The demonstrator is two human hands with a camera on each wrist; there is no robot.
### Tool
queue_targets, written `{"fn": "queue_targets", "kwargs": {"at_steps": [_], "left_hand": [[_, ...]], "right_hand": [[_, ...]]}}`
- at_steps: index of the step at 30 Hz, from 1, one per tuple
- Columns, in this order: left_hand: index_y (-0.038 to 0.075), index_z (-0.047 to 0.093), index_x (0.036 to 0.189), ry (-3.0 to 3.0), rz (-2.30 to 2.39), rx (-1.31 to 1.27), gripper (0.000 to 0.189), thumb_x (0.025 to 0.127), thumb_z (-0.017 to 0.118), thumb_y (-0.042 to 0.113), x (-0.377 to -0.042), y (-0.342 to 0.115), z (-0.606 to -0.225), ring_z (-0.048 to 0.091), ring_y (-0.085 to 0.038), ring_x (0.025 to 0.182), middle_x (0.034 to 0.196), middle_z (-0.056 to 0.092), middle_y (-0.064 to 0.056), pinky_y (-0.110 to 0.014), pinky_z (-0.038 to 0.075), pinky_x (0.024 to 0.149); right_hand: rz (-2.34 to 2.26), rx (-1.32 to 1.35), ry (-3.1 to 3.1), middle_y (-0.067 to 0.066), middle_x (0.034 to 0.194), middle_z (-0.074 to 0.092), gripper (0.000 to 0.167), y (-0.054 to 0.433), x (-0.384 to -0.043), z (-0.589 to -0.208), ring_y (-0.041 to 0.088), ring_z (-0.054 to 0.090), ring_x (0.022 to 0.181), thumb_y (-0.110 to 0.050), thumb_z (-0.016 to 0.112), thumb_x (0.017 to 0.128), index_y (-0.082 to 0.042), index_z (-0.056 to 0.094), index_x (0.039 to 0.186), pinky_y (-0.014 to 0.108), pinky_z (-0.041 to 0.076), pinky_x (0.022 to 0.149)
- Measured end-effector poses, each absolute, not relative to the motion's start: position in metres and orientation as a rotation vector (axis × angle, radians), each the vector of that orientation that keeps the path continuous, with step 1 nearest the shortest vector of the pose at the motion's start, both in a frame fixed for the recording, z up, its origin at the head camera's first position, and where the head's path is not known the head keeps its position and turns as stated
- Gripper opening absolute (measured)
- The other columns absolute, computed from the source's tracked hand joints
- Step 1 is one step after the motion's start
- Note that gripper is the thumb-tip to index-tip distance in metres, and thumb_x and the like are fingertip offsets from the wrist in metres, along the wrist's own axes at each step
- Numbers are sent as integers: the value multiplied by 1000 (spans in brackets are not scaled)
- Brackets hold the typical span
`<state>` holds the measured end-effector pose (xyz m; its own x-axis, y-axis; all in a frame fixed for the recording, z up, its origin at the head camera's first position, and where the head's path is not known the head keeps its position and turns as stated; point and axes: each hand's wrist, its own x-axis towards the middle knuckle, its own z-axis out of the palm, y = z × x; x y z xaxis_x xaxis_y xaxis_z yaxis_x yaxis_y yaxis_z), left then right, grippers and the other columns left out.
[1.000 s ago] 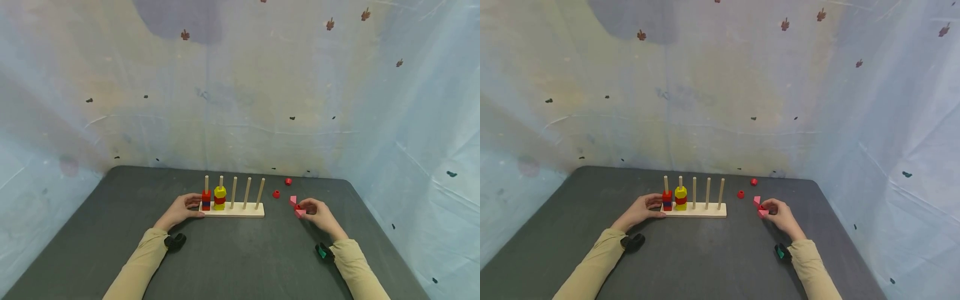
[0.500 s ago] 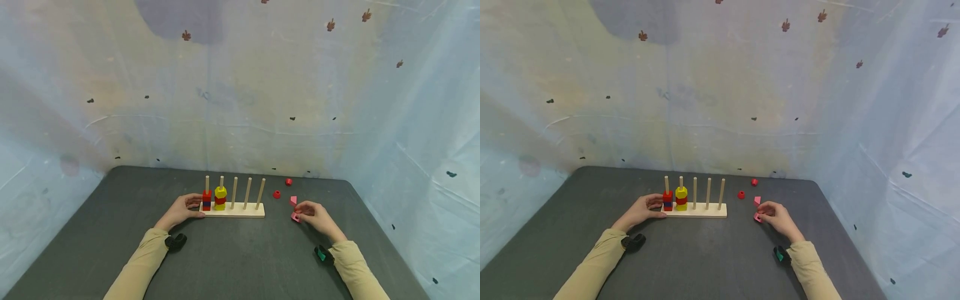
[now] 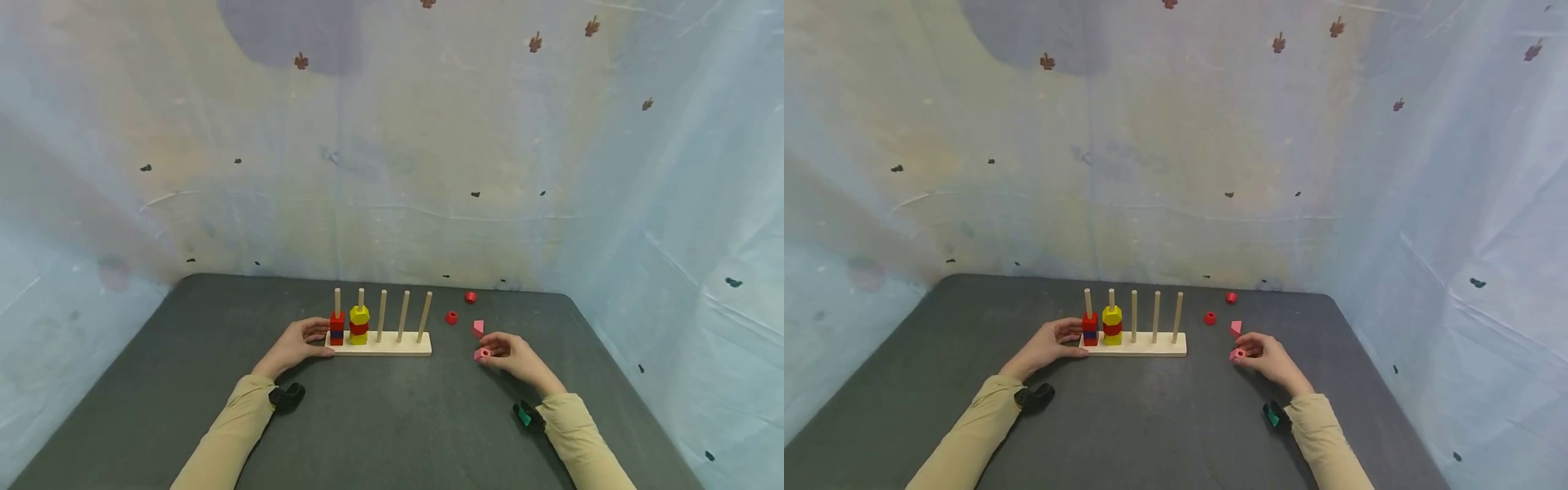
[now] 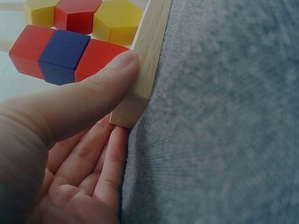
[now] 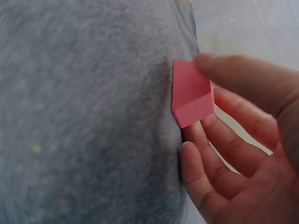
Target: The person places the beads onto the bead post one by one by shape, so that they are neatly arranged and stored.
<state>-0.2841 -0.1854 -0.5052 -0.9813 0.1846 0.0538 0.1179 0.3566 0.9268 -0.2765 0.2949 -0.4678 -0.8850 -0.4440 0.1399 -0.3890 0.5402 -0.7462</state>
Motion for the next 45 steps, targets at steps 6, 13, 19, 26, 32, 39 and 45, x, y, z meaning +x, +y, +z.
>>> {"fn": "queue_targets", "kwargs": {"at_steps": [6, 13, 19, 26, 32, 39, 45], "left_hand": [[3, 55, 130, 2530, 1716, 284, 66, 72, 85, 16, -278, -188, -504, 53, -32, 118, 131, 54, -16, -45, 45, 100], [3, 55, 130, 2525, 1727, 300, 68, 71, 85, 16, -279, -185, -500, 54, -32, 118, 130, 55, -16, -42, 47, 99], [3, 55, 130, 2521, 1736, 280, 67, 71, 85, 16, -283, -184, -499, 54, -31, 118, 131, 55, -16, -43, 45, 100], [3, 55, 130, 2522, 1728, 293, 67, 72, 85, 15, -282, -183, -499, 53, -31, 118, 131, 55, -16, -43, 45, 100], [3, 55, 131, 2512, 1731, 290, 67, 72, 85, 14, -280, -185, -498, 53, -31, 119, 131, 54, -16, -43, 45, 100], [3, 55, 130, 2521, 1736, 294, 66, 72, 85, 13, -279, -184, -496, 53, -32, 118, 130, 55, -16, -42, 46, 99], [3, 56, 130, 2521, 1731, 287, 67, 71, 85, 14, -280, -184, -497, 53, -32, 119, 130, 55, -16, -42, 46, 99]], "right_hand": [[-1190, -711, 2759, 12, 97, 65, 29, 293, -276, -472, 22, 62, 82, -12, 72, 87, 3, 63, 110, 24, 53, 64], [-1176, -651, 2773, 9, 102, 65, 24, 290, -279, -457, 21, 63, 87, -13, 69, 90, -2, 65, 111, 27, 55, 67], [-1247, -683, 2717, 15, 111, 63, 30, 283, -291, -439, 30, 65, 97, -13, 68, 91, 1, 62, 117, 32, 57, 75], [-1305, -648, 2784, 12, 110, 65, 29, 261, -293, -410, 26, 65, 97, -18, 69, 91, -4, 63, 116, 38, 57, 78], [-1485, -651, 2804, 11, 116, 63, 38, 238, -301, -391, 25, 63, 103, -25, 67, 92, -6, 61, 123, 46, 51, 91], [-1857, -658, 2628, 10, 116, 64, 39, 202, -296, -371, 22, 62, 105, -23, 72, 88, -7, 63, 122, 37, 51, 92], [-2045, -671, 2467, 11, 116, 63, 36, 175, -293, -361, 20, 62, 104, -18, 71, 89, -5, 63, 122, 30, 51, 91]]}}
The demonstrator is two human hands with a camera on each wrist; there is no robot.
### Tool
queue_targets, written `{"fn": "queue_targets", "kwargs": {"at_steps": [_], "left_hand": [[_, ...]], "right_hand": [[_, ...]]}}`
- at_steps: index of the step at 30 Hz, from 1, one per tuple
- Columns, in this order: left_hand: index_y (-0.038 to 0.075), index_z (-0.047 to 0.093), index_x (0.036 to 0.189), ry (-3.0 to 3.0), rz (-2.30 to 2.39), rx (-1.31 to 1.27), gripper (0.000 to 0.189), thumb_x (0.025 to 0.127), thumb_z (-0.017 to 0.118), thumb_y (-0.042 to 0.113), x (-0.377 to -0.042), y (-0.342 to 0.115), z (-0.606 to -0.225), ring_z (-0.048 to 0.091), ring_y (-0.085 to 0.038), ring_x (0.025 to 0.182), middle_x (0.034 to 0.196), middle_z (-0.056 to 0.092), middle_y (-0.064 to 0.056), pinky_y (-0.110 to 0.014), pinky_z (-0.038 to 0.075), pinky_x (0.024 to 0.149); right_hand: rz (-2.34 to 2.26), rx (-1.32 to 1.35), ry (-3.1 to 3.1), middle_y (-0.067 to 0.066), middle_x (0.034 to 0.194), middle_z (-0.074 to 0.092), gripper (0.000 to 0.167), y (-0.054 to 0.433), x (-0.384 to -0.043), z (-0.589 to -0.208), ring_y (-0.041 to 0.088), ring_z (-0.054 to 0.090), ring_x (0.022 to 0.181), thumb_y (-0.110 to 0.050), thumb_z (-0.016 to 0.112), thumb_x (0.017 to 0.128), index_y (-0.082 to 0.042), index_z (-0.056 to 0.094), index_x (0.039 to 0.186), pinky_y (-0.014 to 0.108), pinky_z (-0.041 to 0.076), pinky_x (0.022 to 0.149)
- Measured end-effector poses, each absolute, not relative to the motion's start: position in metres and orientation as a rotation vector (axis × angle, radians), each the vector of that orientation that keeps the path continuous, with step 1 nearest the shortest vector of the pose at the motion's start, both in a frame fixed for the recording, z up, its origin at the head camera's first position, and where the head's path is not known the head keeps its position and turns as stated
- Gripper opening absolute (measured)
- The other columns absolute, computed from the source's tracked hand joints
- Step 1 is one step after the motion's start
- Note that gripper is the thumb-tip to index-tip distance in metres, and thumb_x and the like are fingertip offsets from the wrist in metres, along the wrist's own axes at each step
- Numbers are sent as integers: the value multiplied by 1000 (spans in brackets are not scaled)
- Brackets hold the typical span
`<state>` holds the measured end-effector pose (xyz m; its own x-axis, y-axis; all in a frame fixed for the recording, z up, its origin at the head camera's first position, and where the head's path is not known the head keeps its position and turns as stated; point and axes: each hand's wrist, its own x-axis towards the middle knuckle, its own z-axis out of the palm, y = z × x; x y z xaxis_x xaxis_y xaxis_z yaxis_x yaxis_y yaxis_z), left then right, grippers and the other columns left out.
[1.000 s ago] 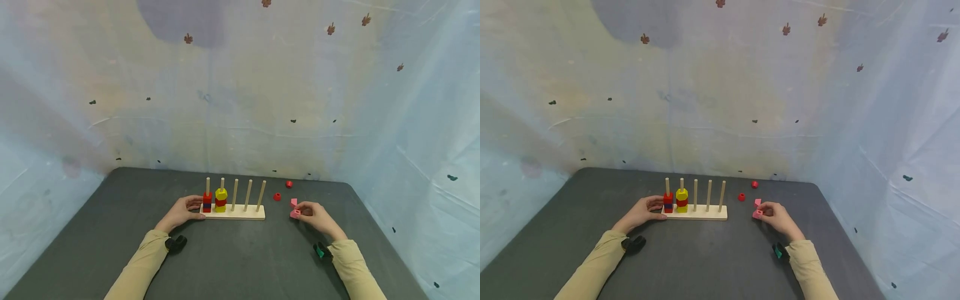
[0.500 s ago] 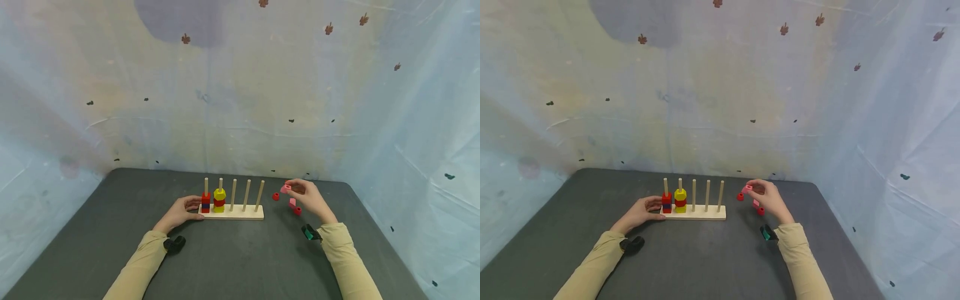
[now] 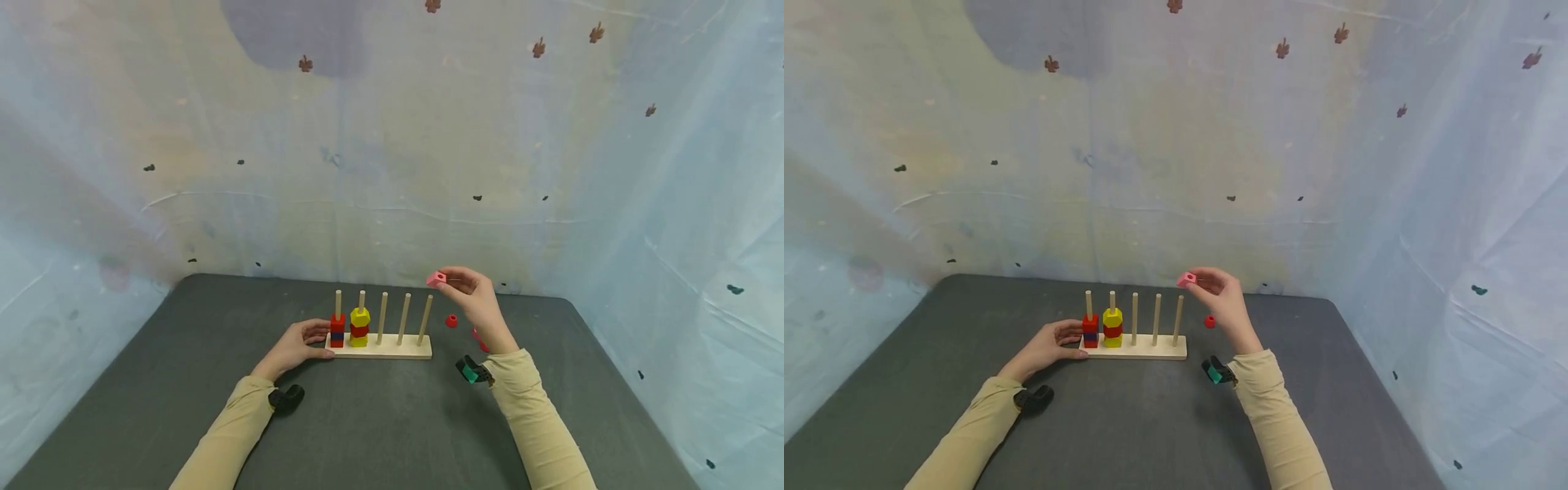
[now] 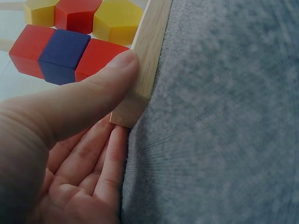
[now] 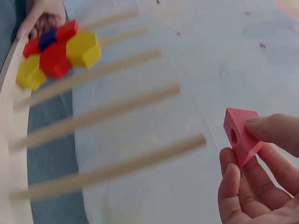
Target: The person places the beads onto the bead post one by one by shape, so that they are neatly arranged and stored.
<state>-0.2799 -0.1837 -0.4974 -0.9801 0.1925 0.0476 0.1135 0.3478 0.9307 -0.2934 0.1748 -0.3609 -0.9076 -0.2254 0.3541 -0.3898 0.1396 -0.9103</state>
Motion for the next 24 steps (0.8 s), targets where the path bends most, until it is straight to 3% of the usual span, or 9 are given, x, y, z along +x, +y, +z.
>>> {"fn": "queue_targets", "kwargs": {"at_steps": [14, 24], "left_hand": [[4, 55, 130, 2512, 1729, 292, 67, 71, 85, 16, -281, -181, -494, 53, -31, 119, 131, 55, -15, -44, 44, 101], [4, 56, 130, 2517, 1724, 333, 66, 72, 85, 15, -280, -178, -493, 53, -31, 119, 130, 55, -15, -43, 45, 100]], "right_hand": [[1845, 886, -2254, 22, 113, 63, 33, 124, -266, -326, 34, 60, 104, -3, 65, 91, 8, 60, 121, 30, 53, 88], [1741, 891, -2302, 17, 114, 63, 31, 112, -265, -335, 28, 60, 104, -2, 65, 90, 6, 61, 121, 33, 52, 91]]}}
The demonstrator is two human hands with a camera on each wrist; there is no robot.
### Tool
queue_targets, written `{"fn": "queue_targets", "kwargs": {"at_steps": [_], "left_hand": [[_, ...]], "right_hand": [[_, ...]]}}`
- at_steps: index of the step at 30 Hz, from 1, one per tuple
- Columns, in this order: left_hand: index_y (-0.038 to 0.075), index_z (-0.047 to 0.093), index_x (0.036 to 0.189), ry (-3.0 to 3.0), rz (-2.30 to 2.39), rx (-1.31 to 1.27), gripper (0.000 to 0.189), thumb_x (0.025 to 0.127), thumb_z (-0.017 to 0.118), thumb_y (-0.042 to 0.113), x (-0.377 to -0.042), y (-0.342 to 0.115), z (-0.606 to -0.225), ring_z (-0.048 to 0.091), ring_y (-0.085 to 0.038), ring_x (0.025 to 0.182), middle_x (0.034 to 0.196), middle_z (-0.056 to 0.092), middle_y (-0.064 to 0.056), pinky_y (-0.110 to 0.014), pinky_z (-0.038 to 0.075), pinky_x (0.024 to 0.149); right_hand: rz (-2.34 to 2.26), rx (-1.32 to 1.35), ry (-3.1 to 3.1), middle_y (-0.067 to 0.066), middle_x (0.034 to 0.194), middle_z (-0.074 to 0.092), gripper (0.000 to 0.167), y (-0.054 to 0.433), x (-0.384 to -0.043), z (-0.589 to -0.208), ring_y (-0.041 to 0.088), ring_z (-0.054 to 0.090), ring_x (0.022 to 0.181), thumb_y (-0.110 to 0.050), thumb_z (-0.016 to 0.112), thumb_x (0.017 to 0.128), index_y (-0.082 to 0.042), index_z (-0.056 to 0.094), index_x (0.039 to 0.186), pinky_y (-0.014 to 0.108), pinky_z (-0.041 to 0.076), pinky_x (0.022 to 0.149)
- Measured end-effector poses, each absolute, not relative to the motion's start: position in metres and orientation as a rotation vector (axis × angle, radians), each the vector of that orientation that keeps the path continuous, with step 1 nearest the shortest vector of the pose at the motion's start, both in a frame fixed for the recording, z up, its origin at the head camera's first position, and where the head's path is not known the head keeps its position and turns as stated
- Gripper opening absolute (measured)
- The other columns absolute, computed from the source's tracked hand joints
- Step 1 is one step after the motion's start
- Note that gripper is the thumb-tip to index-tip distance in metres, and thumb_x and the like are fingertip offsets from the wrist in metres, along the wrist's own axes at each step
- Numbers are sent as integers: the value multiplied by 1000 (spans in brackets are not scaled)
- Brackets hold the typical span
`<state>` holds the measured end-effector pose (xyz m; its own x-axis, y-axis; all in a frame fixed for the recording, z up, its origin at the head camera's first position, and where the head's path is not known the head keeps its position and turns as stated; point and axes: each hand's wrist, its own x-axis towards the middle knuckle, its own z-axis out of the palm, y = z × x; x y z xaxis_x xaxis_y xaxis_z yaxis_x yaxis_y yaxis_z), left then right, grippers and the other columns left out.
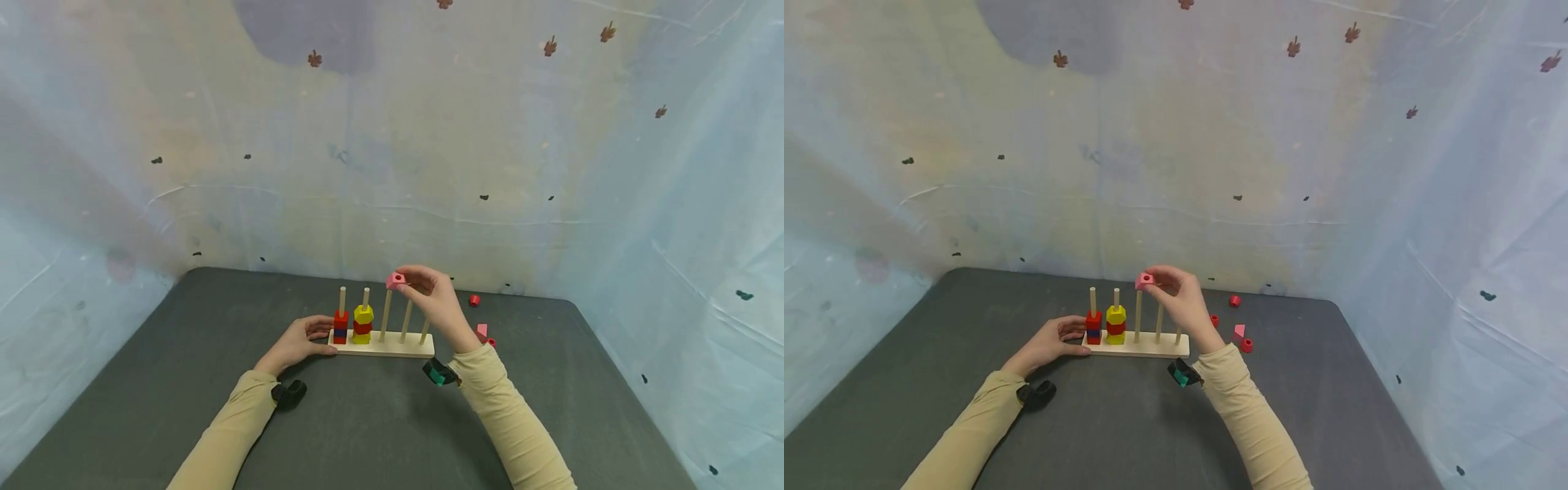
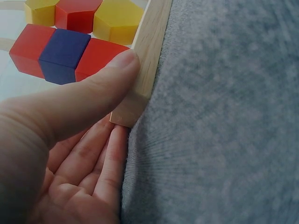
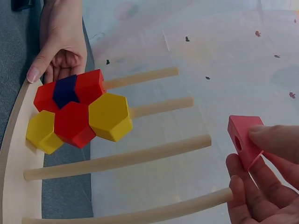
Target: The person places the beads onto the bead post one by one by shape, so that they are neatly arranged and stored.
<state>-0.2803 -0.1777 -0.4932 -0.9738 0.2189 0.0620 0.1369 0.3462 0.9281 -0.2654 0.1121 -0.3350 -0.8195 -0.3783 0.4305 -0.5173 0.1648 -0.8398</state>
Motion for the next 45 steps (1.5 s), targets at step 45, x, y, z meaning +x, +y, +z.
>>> {"fn": "queue_targets", "kwargs": {"at_steps": [45], "left_hand": [[4, 55, 131, 2504, 1723, 295, 68, 71, 85, 16, -281, -177, -493, 53, -31, 119, 131, 54, -15, -44, 45, 101]], "right_hand": [[1858, 562, -2379, 25, 107, 63, 29, 91, -259, -404, 35, 60, 98, 1, 69, 87, 9, 60, 113, 32, 54, 80]]}}
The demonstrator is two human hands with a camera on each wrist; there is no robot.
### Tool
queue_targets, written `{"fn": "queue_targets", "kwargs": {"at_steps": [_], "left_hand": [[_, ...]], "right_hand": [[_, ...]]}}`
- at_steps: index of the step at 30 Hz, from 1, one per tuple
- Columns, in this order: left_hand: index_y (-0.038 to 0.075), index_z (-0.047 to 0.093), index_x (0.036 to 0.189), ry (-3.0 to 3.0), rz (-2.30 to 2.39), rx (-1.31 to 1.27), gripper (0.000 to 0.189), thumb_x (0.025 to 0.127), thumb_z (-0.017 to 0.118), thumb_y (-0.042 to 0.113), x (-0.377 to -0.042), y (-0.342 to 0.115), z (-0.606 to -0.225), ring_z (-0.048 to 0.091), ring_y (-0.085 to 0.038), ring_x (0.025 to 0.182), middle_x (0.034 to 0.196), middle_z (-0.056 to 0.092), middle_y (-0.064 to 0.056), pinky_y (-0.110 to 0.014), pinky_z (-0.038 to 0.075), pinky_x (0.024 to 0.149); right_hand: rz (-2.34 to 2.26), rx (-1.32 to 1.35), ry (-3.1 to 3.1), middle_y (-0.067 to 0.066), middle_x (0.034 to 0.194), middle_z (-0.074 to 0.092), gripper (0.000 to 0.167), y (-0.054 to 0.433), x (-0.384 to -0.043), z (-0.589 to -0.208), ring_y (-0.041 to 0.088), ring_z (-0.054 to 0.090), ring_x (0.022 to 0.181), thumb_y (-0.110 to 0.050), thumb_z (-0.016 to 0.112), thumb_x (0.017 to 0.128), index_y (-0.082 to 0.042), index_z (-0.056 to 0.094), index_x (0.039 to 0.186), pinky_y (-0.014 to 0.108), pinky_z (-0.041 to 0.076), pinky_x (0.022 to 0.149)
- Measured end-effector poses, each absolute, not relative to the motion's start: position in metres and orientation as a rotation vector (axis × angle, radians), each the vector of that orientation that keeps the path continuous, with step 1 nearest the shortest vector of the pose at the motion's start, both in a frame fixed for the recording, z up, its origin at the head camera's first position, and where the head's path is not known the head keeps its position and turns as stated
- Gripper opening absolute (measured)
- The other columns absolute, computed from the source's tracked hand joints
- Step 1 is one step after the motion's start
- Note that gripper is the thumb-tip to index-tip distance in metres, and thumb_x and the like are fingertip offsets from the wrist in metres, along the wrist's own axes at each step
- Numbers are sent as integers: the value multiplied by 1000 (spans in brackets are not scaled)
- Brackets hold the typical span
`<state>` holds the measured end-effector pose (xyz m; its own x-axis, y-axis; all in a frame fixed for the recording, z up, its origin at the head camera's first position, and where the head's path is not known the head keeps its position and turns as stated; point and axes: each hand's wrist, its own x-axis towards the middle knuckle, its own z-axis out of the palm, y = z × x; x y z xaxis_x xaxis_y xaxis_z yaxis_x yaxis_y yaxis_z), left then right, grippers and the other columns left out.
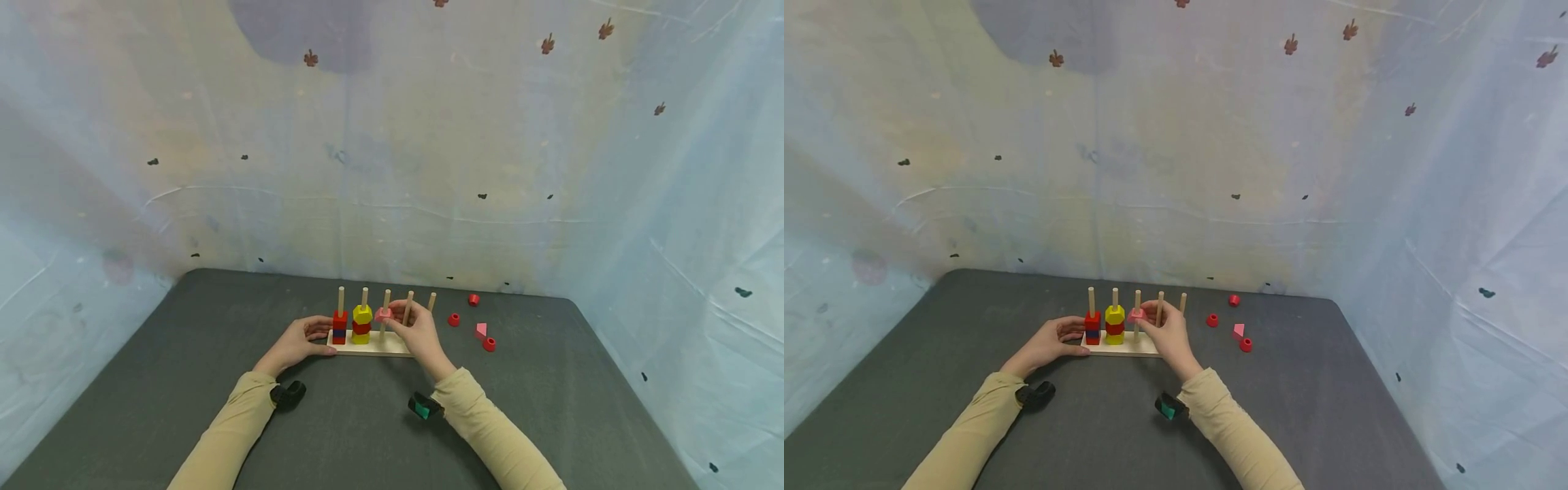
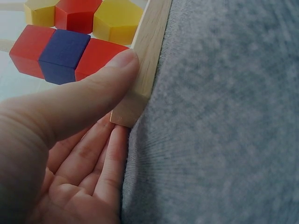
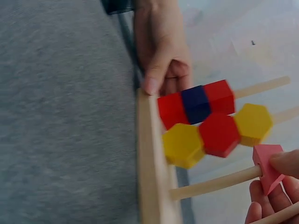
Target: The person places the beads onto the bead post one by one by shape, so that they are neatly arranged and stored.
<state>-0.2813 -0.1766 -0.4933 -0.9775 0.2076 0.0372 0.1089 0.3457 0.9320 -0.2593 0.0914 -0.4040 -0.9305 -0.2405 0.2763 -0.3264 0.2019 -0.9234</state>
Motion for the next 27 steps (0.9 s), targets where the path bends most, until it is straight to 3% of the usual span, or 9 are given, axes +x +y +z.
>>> {"fn": "queue_targets", "kwargs": {"at_steps": [11, 27], "left_hand": [[4, 56, 130, 2525, 1715, 289, 68, 70, 86, 15, -283, -175, -495, 54, -30, 118, 130, 55, -14, -43, 45, 100], [4, 56, 130, 2507, 1734, 277, 69, 69, 86, 15, -284, -174, -494, 54, -30, 118, 131, 55, -14, -43, 46, 99]], "right_hand": [[1740, 477, -2524, 9, 100, 66, 26, 95, -283, -462, 21, 60, 90, -5, 75, 83, -2, 66, 108, 33, 53, 76], [1641, 526, -2549, 10, 102, 66, 26, 98, -281, -469, 23, 62, 92, 2, 70, 84, 0, 65, 110, 35, 54, 78]]}}
